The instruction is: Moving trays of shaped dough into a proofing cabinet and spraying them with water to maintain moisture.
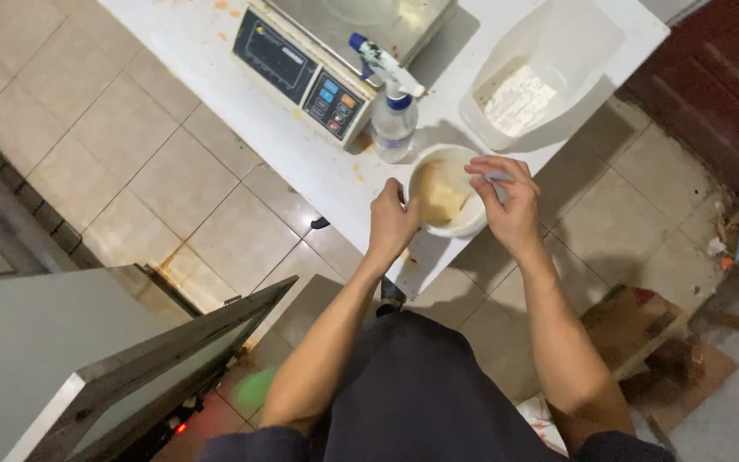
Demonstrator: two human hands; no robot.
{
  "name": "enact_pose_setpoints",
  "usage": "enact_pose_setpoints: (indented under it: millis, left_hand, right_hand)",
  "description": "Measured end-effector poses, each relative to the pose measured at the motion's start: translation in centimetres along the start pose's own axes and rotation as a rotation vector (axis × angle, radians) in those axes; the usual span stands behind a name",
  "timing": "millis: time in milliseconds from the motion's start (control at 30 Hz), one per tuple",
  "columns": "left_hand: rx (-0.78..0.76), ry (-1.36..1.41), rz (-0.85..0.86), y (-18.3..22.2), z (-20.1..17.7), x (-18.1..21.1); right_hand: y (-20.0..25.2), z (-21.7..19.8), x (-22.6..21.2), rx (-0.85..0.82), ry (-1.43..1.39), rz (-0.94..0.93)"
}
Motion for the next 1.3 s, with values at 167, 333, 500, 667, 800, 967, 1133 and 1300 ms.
enact_pose_setpoints:
  millis: [167,333,500,667,800,967,1133,1300]
  left_hand:
    - [-0.021,0.126,0.006,3.3,-5.4,7.0]
    - [-0.087,0.114,0.096,8.9,-12.5,14.1]
    - [-0.11,-0.074,0.125,14.0,-18.4,21.3]
    - [-0.019,-0.013,0.178,17.7,-21.5,23.6]
    - [0.067,-0.054,0.163,19.7,-22.9,23.0]
    - [0.119,0.027,0.143,21.5,-23.7,22.3]
    - [0.177,-0.012,0.151,22.2,-24.1,22.2]
    - [0.205,-0.016,0.133,22.3,-24.3,22.3]
  right_hand:
    - [2.0,-0.7,-3.8,0.027,0.027,-0.076]
    - [4.2,-4.3,-11.5,0.027,0.071,-0.328]
    - [4.4,-6.4,-20.6,0.006,-0.037,-0.575]
    - [5.6,-6.8,-24.3,-0.137,0.04,-0.607]
    - [6.0,-5.3,-25.0,-0.009,-0.027,-0.749]
    - [6.9,-4.0,-24.3,0.04,-0.121,-0.766]
    - [7.0,-3.4,-25.1,-0.02,-0.116,-0.704]
    - [7.0,-3.1,-24.8,0.042,-0.172,-0.631]
Point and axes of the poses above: each hand's wrist, its own y-axis away from the middle knuckle, its own z-axis out of the palm, x = y × z, the point moved 5 cm from there along -y, towards the middle knuckle, and after that the axes turned 6 degrees about z, right-handed, at the moved point
